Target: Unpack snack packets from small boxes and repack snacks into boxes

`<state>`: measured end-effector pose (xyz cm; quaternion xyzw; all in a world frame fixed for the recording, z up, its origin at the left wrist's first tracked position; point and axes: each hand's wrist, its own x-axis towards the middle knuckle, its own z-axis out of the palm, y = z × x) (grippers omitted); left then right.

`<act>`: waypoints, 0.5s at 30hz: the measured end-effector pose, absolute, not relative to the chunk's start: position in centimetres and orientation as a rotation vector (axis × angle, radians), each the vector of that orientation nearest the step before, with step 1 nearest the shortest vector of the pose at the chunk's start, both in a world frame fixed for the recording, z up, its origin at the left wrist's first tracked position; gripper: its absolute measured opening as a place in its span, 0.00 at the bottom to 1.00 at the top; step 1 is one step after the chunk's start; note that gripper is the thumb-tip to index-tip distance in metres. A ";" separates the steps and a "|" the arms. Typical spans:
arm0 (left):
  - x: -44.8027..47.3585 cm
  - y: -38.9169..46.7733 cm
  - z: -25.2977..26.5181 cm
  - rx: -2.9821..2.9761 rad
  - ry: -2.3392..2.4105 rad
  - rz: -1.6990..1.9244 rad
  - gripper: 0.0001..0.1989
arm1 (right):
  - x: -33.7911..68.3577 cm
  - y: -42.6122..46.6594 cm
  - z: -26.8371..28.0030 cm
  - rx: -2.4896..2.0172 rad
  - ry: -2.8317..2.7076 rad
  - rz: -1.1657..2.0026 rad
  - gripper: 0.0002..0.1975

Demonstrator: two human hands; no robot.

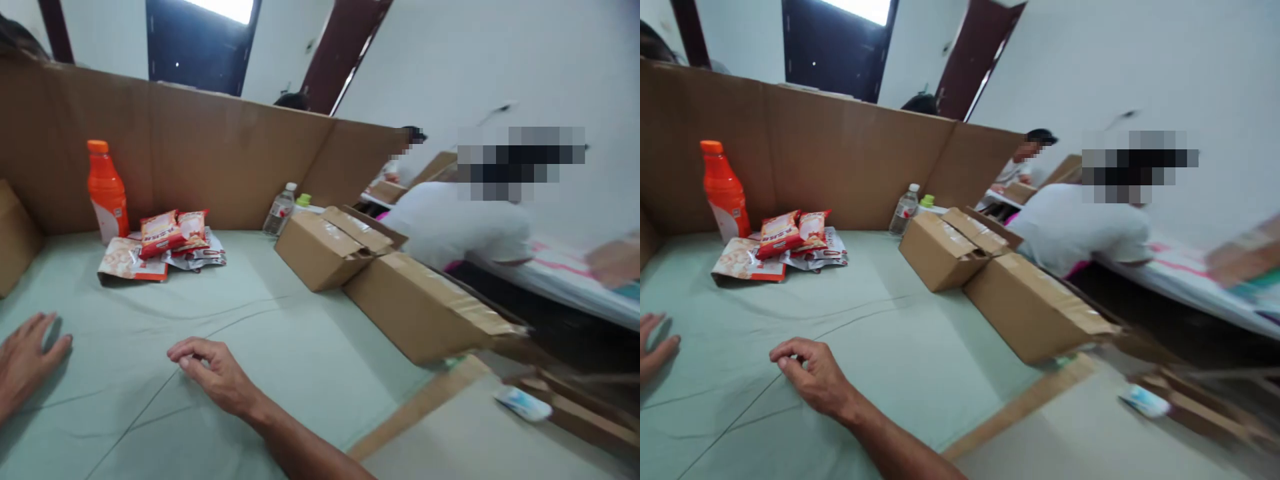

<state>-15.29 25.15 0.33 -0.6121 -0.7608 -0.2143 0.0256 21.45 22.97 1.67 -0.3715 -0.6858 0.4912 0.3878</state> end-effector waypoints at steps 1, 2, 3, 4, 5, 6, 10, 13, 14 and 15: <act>-14.4 24.4 -0.4 -1.976 -2.299 -0.644 0.21 | 22.9 23.3 2.4 -0.960 -1.774 1.133 0.11; -13.3 23.5 -1.3 -2.055 -2.241 -0.626 0.23 | 24.7 23.7 3.0 -1.005 -1.805 0.980 0.11; -12.2 22.5 -2.2 -2.118 -2.180 -0.613 0.25 | 26.7 24.4 3.7 -1.076 -1.821 0.807 0.11; -10.9 21.5 -3.1 -2.200 -2.085 -0.592 0.27 | 29.1 25.3 4.3 -1.170 -1.819 0.616 0.12; -9.7 20.6 -3.9 -2.272 -1.922 -0.571 0.28 | 31.7 26.5 4.9 -1.266 -1.777 0.475 0.12; -8.4 19.8 -4.6 -2.336 -1.753 -0.553 0.28 | 34.4 27.9 5.6 -1.346 -1.713 0.390 0.14; -4.6 17.9 -5.6 -2.462 -1.384 -0.526 0.28 | 44.6 34.0 8.8 -1.648 -1.397 0.082 0.25; -3.7 17.8 -5.4 -2.506 -1.379 -0.543 0.32 | 49.5 37.7 10.2 -1.841 -1.194 -0.009 0.26; -3.7 17.8 -5.3 -2.513 -1.390 -0.545 0.33 | 50.4 38.7 10.3 -1.899 -1.147 -0.001 0.26; -3.8 17.8 -5.3 -2.518 -1.401 -0.542 0.33 | 51.0 39.5 10.3 -1.951 -1.112 0.017 0.25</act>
